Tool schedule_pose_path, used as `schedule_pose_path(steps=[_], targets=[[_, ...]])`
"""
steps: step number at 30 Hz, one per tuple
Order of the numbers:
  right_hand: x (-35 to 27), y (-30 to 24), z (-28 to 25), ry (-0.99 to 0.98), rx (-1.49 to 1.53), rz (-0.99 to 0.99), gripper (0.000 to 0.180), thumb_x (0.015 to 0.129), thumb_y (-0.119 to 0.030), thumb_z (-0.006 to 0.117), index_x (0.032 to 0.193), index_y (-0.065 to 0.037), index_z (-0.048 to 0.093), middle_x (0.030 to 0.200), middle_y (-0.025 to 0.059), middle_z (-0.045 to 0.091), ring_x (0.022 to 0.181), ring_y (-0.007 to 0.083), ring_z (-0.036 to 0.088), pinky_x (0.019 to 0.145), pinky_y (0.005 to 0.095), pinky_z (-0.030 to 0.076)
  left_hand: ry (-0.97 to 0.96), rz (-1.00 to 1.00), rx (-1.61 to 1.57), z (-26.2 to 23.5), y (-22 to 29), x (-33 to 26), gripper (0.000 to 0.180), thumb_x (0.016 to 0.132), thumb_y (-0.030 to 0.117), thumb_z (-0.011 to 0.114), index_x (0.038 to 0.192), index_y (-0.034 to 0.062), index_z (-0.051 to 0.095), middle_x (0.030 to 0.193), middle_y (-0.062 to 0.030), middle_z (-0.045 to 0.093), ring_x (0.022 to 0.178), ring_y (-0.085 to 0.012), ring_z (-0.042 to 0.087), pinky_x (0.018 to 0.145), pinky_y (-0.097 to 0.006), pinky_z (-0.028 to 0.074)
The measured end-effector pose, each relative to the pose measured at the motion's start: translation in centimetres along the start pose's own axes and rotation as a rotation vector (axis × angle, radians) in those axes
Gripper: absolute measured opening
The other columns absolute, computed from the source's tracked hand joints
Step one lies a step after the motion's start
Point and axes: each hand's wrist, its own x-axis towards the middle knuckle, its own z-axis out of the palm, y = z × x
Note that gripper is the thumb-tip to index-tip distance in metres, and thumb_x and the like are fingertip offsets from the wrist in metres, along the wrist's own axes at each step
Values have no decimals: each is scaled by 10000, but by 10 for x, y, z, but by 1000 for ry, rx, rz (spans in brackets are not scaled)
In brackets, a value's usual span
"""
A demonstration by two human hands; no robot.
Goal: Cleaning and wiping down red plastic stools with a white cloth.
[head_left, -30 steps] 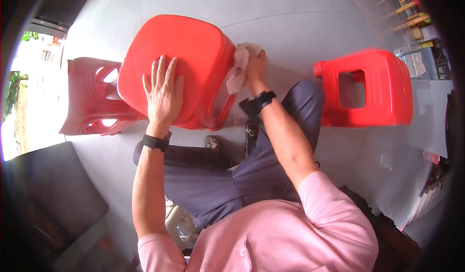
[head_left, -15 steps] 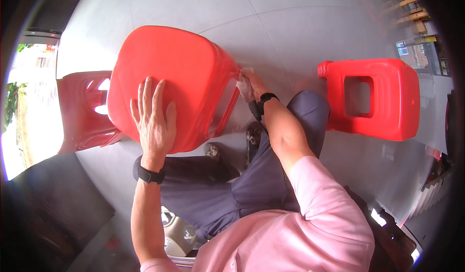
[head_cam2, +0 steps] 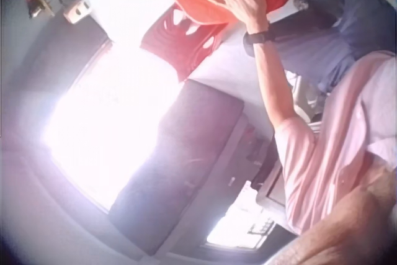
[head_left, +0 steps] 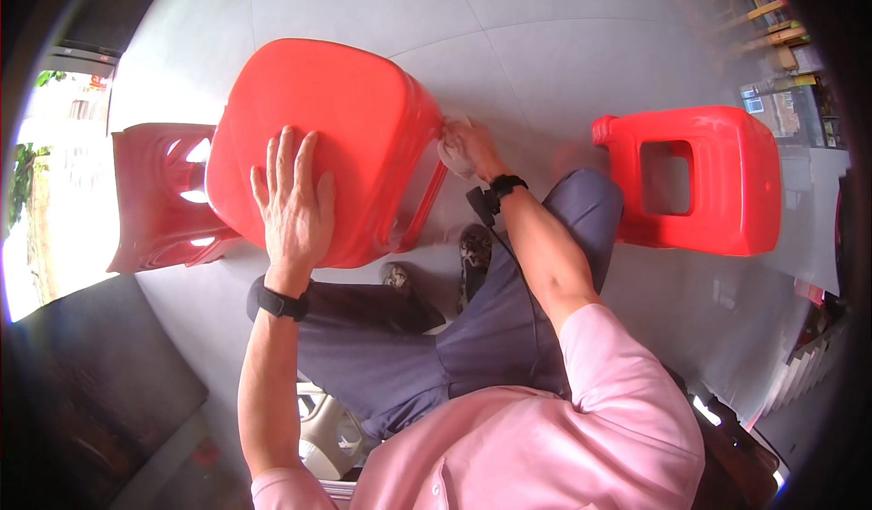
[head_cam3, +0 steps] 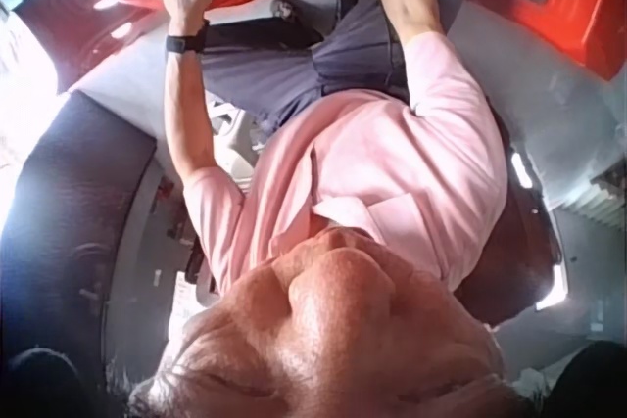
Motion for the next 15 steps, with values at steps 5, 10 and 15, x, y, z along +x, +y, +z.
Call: schedule_pose_path(steps=[5, 10, 15], targets=[[-39, -44, 34, -101, -60, -141, 252, 968, -143, 674, 1160, 9, 732, 986, 62, 744, 847, 164, 699, 792, 318, 571, 34, -38, 0, 1, -6, -6, 556, 1088, 303, 534, 1625, 179, 469, 1735, -112, 367, 1625, -323, 287, 1315, -576, 179], [-83, -94, 68, -189, -48, -263, 224, 962, -134, 665, 1105, 26, 728, 979, 84, 739, 854, 180, 701, 793, 330, 576, 55, -45, -31, 1, -1, -4, 551, 1077, 314, 569, 1604, 175, 490, 1717, -114, 390, 1616, -314, 307, 1311, -578, 178], [-125, -170, 104, -203, 232, -407, 308, 1028, -283, 669, 1149, 0, 697, 987, 94, 739, 931, 200, 730, 818, 362, 608, 412, -268, -364, 1, -14, -11, 411, 1071, 263, 600, 1456, 119, 608, 1561, -122, 575, 1509, -333, 456, 1276, -528, 264]])
